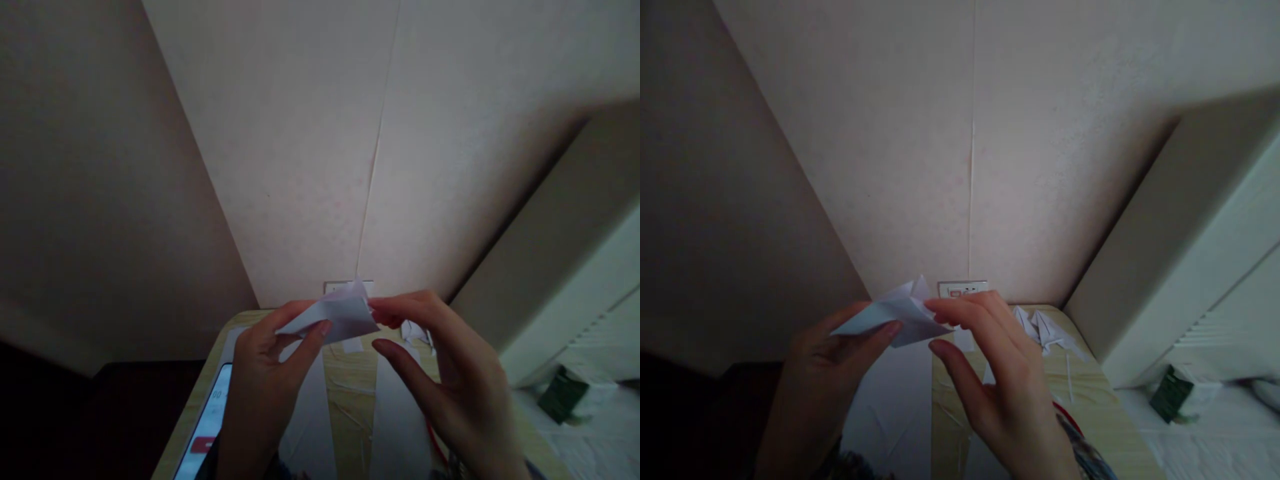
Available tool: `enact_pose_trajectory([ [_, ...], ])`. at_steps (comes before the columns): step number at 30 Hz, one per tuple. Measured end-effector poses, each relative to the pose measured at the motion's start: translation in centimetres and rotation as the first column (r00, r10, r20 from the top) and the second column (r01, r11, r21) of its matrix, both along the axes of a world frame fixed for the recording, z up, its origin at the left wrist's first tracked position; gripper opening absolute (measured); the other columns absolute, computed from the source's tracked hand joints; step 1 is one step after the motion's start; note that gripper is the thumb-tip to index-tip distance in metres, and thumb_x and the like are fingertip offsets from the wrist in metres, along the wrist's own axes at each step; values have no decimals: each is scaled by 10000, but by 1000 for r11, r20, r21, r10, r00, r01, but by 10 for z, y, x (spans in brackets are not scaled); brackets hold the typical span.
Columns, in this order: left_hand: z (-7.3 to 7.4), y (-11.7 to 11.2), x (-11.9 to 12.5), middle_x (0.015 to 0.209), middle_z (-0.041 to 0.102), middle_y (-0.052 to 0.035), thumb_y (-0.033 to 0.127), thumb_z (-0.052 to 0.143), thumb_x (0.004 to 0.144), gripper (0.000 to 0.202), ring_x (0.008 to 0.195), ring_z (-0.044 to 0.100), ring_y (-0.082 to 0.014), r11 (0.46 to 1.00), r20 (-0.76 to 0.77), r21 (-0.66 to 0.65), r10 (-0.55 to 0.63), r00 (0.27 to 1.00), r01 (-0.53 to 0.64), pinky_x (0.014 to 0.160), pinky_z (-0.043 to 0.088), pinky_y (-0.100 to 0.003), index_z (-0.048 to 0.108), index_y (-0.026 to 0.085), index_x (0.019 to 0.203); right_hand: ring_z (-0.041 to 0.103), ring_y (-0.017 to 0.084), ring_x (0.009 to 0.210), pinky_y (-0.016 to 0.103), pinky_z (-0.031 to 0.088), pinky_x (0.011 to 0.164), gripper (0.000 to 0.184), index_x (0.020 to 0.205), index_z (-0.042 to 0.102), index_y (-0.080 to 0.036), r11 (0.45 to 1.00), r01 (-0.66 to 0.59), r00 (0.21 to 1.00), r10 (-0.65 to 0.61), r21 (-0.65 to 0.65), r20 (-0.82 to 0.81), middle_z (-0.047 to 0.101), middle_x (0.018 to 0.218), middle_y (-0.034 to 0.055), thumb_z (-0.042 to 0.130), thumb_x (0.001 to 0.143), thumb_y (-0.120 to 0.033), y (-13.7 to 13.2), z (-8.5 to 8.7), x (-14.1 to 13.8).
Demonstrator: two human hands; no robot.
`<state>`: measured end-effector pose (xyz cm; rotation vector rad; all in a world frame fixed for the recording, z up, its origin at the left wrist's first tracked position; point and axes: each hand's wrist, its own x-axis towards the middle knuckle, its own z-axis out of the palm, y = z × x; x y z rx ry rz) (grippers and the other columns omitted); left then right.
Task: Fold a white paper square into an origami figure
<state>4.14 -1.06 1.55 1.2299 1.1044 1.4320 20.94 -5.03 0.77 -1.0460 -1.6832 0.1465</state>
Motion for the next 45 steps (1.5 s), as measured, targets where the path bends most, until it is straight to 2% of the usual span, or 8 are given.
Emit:
enact_pose_trajectory([
  [7,4,-1,-6,717,831,34,145,746,789,194,787,788,-214,987,-194,60,-135,972,149,887,602,-320,851,308,781,626,110,987,170,523,881,217,1083,668,-290,996,18,996,-10,83,-89,648,1049,-30,693,945,-124,1,-4,-3],
  [11,2,-5,-5,810,850,71,158,754,780,225,780,766,-166,977,-176,41,-201,964,211,822,581,-256,848,359,750,669,98,947,138,548,849,387,1228,631,-334,1000,12,973,-8,16,-231,704,1042,-51,707,923,-108,0,-10,-6],
  [14,2,-9,-3,843,845,25,207,831,704,120,804,764,-194,992,-217,-19,-128,968,127,777,588,-268,854,313,758,701,78,869,103,558,809,385,1208,660,-351,1000,11,962,-12,-6,-273,741,963,-76,723,916,-109,-1,-12,-6],
  [20,8,-12,3,707,790,58,212,797,714,114,597,725,-120,974,25,-127,-184,983,186,543,542,-164,846,290,782,710,80,738,108,582,682,396,1197,669,-340,999,-25,934,8,-43,-357,745,856,-80,725,896,-89,-1,-7,-7],
  [28,1,-7,7,634,776,27,228,840,694,36,599,687,-124,975,156,-157,-135,979,159,556,523,-166,818,221,721,723,104,714,150,601,608,402,1202,659,-308,990,-89,906,34,-112,-421,775,888,-53,766,850,-148,3,-3,-4],
  [32,0,-6,9,628,768,57,187,849,671,109,566,672,-90,989,233,-134,-32,972,65,541,518,-129,812,232,763,713,96,648,148,580,615,104,889,724,-261,982,-27,950,-34,-189,-310,769,751,-56,779,842,-186,3,1,1],
  [37,7,-9,6,693,808,54,176,875,624,457,490,700,-114,971,141,-205,-96,985,124,465,520,-149,808,270,1067,702,125,658,203,543,593,110,780,724,-229,976,59,980,-96,-208,-172,751,711,-30,711,888,-213,2,5,6],
  [45,4,-4,3,686,817,20,203,848,694,66,625,720,-123,927,155,-214,-279,948,308,570,532,-153,852,235,752,648,101,673,193,514,610,136,849,718,-244,985,162,984,-165,-51,-61,675,737,-51,692,888,-116,0,5,-3],
])
